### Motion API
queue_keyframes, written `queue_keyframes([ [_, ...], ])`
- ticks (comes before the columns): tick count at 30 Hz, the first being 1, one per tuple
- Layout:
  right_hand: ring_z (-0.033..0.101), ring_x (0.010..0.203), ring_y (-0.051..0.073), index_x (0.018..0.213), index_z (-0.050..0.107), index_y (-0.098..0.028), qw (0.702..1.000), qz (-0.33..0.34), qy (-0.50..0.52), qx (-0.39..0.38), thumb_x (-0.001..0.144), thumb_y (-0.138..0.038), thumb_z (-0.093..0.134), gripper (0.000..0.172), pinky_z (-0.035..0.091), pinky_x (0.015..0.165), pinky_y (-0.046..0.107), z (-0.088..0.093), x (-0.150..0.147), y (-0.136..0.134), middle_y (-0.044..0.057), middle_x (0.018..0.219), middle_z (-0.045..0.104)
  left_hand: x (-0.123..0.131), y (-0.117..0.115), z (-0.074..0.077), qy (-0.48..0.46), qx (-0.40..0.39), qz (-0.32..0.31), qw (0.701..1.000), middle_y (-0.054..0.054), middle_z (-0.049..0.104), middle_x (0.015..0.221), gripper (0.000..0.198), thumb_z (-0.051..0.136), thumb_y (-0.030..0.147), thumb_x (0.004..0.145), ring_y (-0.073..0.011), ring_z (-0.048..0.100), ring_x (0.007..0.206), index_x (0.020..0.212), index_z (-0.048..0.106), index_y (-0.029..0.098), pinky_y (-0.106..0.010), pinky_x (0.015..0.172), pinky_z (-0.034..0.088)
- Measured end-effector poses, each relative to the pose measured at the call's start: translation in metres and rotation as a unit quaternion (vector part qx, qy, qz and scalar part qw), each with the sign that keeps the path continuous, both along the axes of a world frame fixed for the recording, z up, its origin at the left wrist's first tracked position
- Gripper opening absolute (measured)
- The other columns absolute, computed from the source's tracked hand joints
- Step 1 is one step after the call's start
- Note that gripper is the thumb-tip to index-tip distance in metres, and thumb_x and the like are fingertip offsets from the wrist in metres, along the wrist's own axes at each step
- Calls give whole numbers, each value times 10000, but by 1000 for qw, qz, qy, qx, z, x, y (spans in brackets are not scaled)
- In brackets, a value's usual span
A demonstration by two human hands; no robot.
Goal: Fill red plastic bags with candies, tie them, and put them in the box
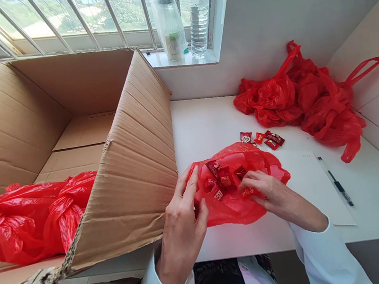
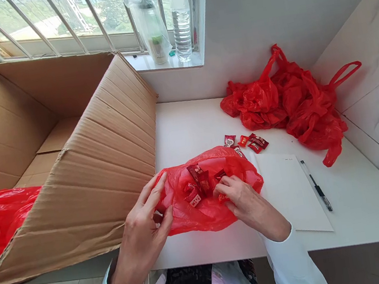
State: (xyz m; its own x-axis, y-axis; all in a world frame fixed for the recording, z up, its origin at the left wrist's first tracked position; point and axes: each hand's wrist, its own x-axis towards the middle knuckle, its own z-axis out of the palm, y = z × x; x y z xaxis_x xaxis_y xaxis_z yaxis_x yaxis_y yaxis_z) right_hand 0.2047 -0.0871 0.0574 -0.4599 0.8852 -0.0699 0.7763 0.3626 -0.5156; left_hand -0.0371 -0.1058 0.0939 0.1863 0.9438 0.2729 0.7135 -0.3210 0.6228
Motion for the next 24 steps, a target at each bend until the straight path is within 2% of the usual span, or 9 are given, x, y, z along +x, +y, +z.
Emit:
queue_keyframes([
  [7, 614, 786, 123, 895, 618, -200, 998, 12, 55, -13, 727, 87, 330, 440, 485, 685, 237, 7, -6, 10, 24, 927, 628, 0, 1, 4, -41, 6, 12, 999, -79, 488, 1425, 543, 487, 66, 857, -194, 566, 1212, 1381, 455, 207, -239, 865, 571],
  [9, 625, 859, 136, 965, 629, -200, 999, 6, 46, 7, 758, 78, 327, 460, 507, 726, 254, 8, -16, 15, 43, 1015, 633, 1, 1, 5, -45, 4, 11, 999, -75, 490, 1423, 537, 487, 69, 861, -183, 580, 1191, 1378, 459, 210, -216, 822, 577],
  [11, 608, 1022, 178, 1110, 615, -197, 998, -27, 18, 53, 807, 53, 339, 480, 522, 822, 309, 7, -29, 19, 88, 1166, 609, 1, 0, 5, -46, 4, 14, 999, -72, 495, 1420, 539, 488, 77, 864, -184, 575, 1197, 1384, 452, 213, -218, 821, 577],
  [13, 527, 1200, 210, 1236, 569, -198, 995, -41, 1, 96, 855, 19, 357, 487, 500, 935, 364, 5, -41, 20, 121, 1323, 537, 0, -1, 4, -48, 2, 17, 999, -74, 497, 1419, 546, 487, 91, 868, -189, 567, 1209, 1397, 434, 214, -237, 840, 576],
  [15, 425, 1319, 221, 1290, 542, -215, 994, -7, -5, 105, 891, -21, 381, 472, 437, 1039, 417, 1, -47, 18, 116, 1416, 475, -1, -1, 3, -47, 8, 19, 999, -73, 498, 1421, 556, 487, 105, 870, -197, 542, 1242, 1409, 416, 218, -287, 921, 552],
  [17, 350, 1379, 240, 1286, 555, -240, 996, 26, -27, 86, 910, -59, 413, 441, 374, 1089, 485, -4, -47, 15, 99, 1459, 443, -2, 0, 2, -43, 27, 26, 998, -70, 501, 1424, 568, 492, 115, 865, -204, 498, 1291, 1416, 404, 220, -342, 1019, 494],
  [19, 312, 1400, 266, 1237, 596, -263, 996, 24, -58, 64, 918, -88, 440, 396, 353, 1084, 542, -8, -43, 13, 87, 1461, 445, -3, 1, 1, -38, 44, 38, 998, -71, 501, 1427, 578, 504, 125, 855, -207, 463, 1325, 1416, 402, 219, -364, 1069, 448],
  [22, 292, 1408, 283, 1128, 657, -268, 996, -13, -67, 61, 925, -123, 459, 318, 395, 1049, 528, -11, -37, 12, 77, 1433, 475, -4, 1, 0, -34, 46, 48, 997, -91, 496, 1430, 585, 508, 140, 854, -212, 461, 1328, 1423, 394, 210, -347, 1040, 472],
  [24, 309, 1403, 265, 1147, 650, -256, 996, -10, -45, 76, 933, -125, 446, 324, 411, 1049, 489, -11, -38, 12, 86, 1413, 493, -4, 1, -1, -28, 35, 33, 998, -101, 487, 1436, 586, 493, 145, 864, -215, 470, 1321, 1434, 377, 209, -324, 975, 517],
])
